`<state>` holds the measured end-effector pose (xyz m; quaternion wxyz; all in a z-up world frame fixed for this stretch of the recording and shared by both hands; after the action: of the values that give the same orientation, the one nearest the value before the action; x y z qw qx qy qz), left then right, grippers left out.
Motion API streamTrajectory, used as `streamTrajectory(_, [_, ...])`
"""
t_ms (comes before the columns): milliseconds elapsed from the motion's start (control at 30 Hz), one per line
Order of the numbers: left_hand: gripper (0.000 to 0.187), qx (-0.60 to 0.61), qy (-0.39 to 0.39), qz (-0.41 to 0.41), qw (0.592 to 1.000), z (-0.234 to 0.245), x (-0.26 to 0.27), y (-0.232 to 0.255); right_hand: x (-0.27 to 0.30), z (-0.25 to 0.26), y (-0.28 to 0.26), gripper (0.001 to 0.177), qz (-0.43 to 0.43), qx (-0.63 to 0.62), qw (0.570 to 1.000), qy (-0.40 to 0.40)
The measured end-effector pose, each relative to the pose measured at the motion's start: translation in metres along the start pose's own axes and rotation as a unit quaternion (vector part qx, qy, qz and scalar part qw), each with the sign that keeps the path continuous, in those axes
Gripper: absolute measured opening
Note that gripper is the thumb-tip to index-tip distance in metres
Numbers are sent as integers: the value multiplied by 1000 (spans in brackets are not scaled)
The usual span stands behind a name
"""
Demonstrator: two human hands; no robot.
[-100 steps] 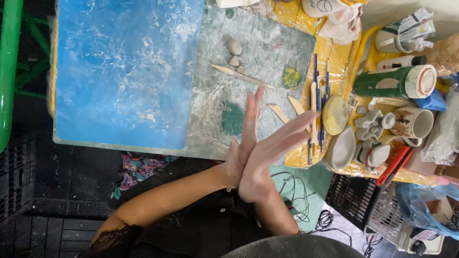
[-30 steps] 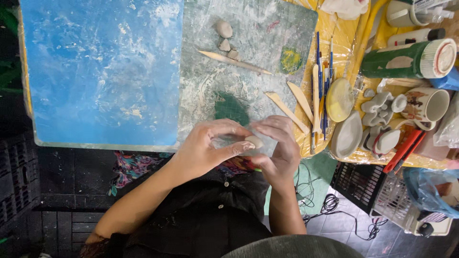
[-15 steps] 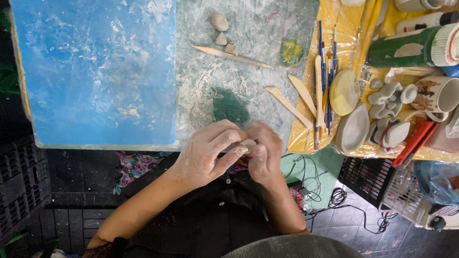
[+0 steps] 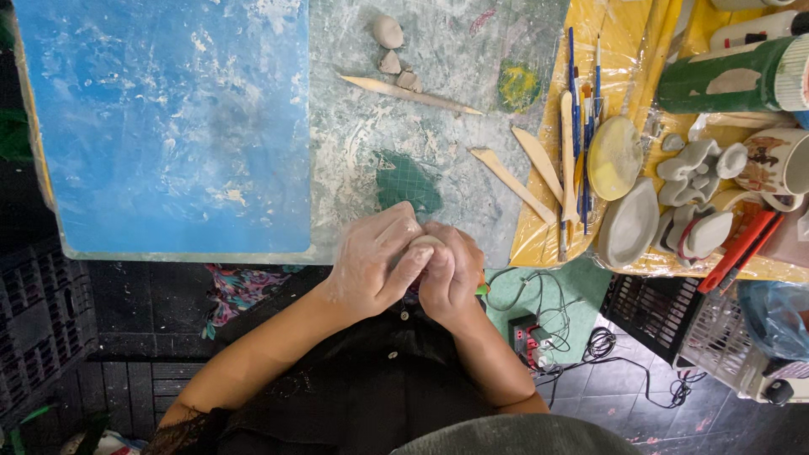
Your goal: The person shapes a piece of clay by hand, using a wooden tool to flatten and smooth it on a work surface.
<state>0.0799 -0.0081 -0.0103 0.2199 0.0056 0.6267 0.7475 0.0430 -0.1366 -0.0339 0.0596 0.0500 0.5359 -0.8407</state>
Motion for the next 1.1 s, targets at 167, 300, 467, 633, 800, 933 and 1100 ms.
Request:
streamTrajectory(167, [18, -11, -9, -32, 999, -4, 0, 2, -5, -2, 10, 54, -38, -66, 997, -5])
streamTrajectory(300, [17, -6, -10, 13, 1000, -8, 3, -10, -6, 1, 3, 47, -13, -43, 999, 3])
streamTrajectory(467, [31, 30, 0, 52, 998, -7, 6, -17, 0, -7, 13, 39, -30, -104, 994, 23])
streamTrajectory(633, [38, 13, 8, 74, 997, -12, 7, -17, 8, -5, 30, 42, -110, -118, 983, 88])
streamTrajectory(800, [24, -29, -30, 102, 994, -13, 1, -24, -10, -1, 13, 41, -57, -115, 991, 37])
streamTrajectory(933, [21, -72, -97, 45, 992, -6, 0, -15, -14, 9, -1, 31, -48, -48, 998, -16])
streamTrajectory(1100, [24, -85, -139, 83, 983, -9, 14, -25, -4, 8, 3, 19, -63, -52, 997, -8])
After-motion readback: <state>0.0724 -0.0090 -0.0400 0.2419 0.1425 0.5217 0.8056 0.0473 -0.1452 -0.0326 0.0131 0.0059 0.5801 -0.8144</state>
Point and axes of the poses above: each hand's wrist, its own x-axis away from the middle knuckle, its own z-axis out of the back of the hand, y = z × x, the point moved 9 cm from there along -x, towards the middle knuckle, and after that the axes turned 4 degrees about -x, right-handed, at the moved point
